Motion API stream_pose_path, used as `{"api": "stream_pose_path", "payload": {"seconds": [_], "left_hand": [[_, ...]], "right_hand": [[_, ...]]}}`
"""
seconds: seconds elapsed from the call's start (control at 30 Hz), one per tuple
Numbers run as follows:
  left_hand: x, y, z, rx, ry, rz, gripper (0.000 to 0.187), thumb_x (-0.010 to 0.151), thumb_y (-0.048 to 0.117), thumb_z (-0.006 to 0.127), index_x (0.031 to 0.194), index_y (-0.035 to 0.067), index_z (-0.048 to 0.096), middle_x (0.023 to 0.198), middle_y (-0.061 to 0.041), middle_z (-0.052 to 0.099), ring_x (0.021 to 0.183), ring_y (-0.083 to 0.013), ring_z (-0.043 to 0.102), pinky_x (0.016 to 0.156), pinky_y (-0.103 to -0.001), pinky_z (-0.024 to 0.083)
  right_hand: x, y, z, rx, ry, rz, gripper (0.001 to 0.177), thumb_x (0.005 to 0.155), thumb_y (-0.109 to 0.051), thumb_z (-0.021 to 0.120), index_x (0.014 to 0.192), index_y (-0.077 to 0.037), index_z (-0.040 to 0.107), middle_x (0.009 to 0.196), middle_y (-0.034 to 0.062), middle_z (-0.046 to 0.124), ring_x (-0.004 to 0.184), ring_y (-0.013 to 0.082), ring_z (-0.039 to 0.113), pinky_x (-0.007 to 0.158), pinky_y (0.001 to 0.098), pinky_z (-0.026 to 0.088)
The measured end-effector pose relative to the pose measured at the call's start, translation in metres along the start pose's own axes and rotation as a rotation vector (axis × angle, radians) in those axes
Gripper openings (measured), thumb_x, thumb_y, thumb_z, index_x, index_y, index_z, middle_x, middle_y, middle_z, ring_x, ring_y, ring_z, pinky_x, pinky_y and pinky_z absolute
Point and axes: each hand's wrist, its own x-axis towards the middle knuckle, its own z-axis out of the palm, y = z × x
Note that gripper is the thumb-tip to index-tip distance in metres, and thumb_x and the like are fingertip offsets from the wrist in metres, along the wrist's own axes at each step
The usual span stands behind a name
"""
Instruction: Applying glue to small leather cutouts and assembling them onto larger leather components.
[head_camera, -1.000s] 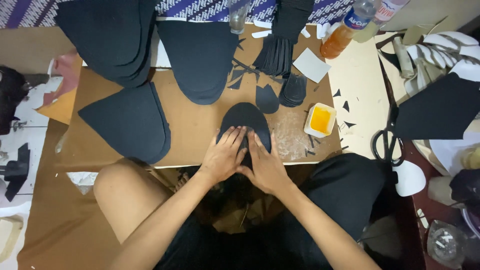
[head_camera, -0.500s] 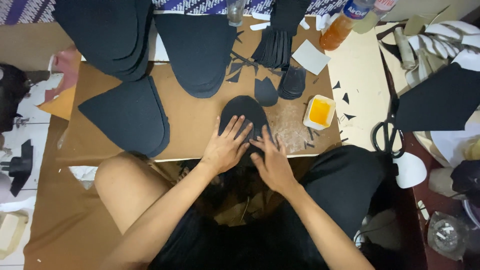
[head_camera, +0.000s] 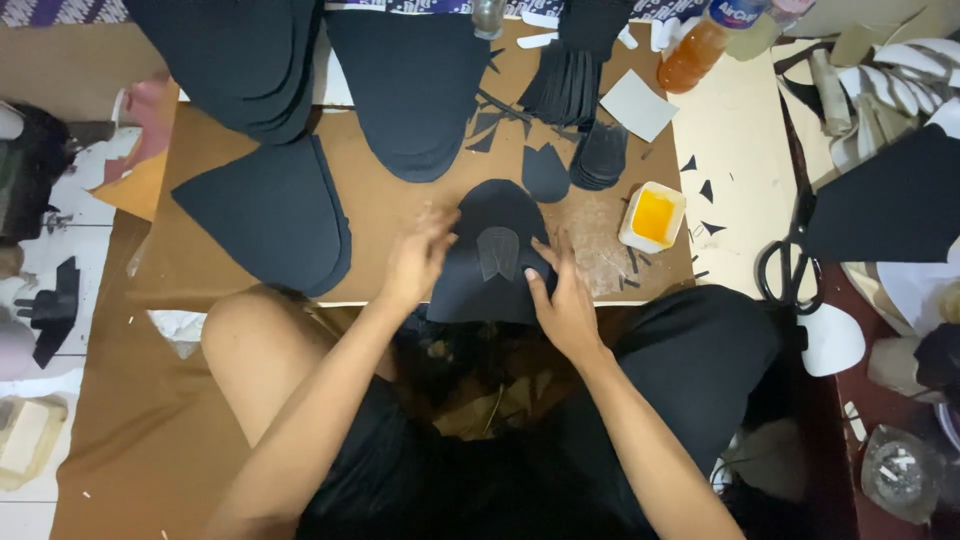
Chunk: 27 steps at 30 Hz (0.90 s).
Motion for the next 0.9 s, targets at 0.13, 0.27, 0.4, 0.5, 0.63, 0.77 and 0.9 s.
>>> {"api": "stream_pose_path", "payload": {"seconds": [0.13,0.27,0.4,0.5,0.63,0.77,0.9], "left_hand": [[-0.002,-0.020,0.043,0.009,-0.043,0.242,0.036,0.095,0.036,0.071,0.125,0.016,0.075,0.133,-0.013,0.068,0.133,-0.0370,0.054,0.111,-0.047,0.045],[-0.011,-0.013,0.045,0.295,-0.171,0.208,0.044,0.100,0.047,0.060,0.137,0.026,0.066,0.149,0.001,0.058,0.147,-0.0260,0.042,0.121,-0.051,0.024],[-0.016,0.010,0.032,0.424,-0.222,0.212,0.056,0.098,0.051,0.060,0.147,0.023,0.055,0.157,-0.002,0.048,0.151,-0.0282,0.033,0.122,-0.058,0.018],[-0.022,0.025,0.025,0.484,-0.274,0.224,0.059,0.104,0.050,0.050,0.152,0.018,0.046,0.164,-0.007,0.038,0.154,-0.0316,0.023,0.123,-0.061,0.011],[-0.025,0.041,0.027,0.527,-0.344,0.242,0.057,0.109,0.039,0.040,0.161,0.018,0.031,0.169,-0.007,0.025,0.156,-0.0319,0.015,0.121,-0.065,0.004],[-0.029,0.043,0.038,0.644,-0.433,0.344,0.075,0.104,0.061,0.033,0.160,0.011,0.030,0.166,-0.010,0.029,0.155,-0.0253,0.022,0.125,-0.059,0.004],[-0.003,0.042,0.038,0.459,-0.479,0.150,0.078,0.105,0.065,0.013,0.153,0.012,0.045,0.156,-0.008,0.048,0.148,-0.0175,0.039,0.125,-0.055,-0.003]], "right_hand": [[0.008,0.008,0.011,-0.138,-0.019,-0.052,0.068,0.105,-0.021,0.055,0.158,0.003,0.021,0.146,0.0082,0.060,0.135,0.0315,0.052,0.110,0.0511,0.035],[0.007,0.014,0.022,-0.152,-0.083,-0.124,0.074,0.104,-0.017,0.056,0.163,-0.004,0.014,0.149,0.0049,0.058,0.137,0.0260,0.051,0.109,0.0454,0.034],[0.016,0.009,0.015,-0.161,-0.157,-0.092,0.084,0.101,-0.016,0.061,0.163,-0.003,0.006,0.149,0.0052,0.058,0.139,0.0253,0.049,0.109,0.0475,0.032],[0.017,0.022,0.017,-0.032,-0.150,-0.078,0.091,0.099,-0.015,0.064,0.163,-0.006,0.001,0.147,0.0049,0.059,0.140,0.0271,0.047,0.111,0.0484,0.028],[0.016,0.026,0.017,0.014,-0.127,-0.040,0.085,0.097,-0.011,0.063,0.162,-0.004,0.009,0.144,0.0037,0.062,0.140,0.0259,0.049,0.112,0.0453,0.027],[0.013,0.022,0.013,0.177,-0.043,0.018,0.087,0.097,-0.007,0.062,0.162,-0.001,0.005,0.150,0.0140,0.053,0.141,0.0316,0.047,0.117,0.0458,0.034],[0.010,0.013,0.007,0.166,0.062,0.108,0.077,0.102,-0.014,0.056,0.156,0.011,0.007,0.144,0.0262,0.055,0.133,0.0402,0.053,0.113,0.0514,0.041]]}}
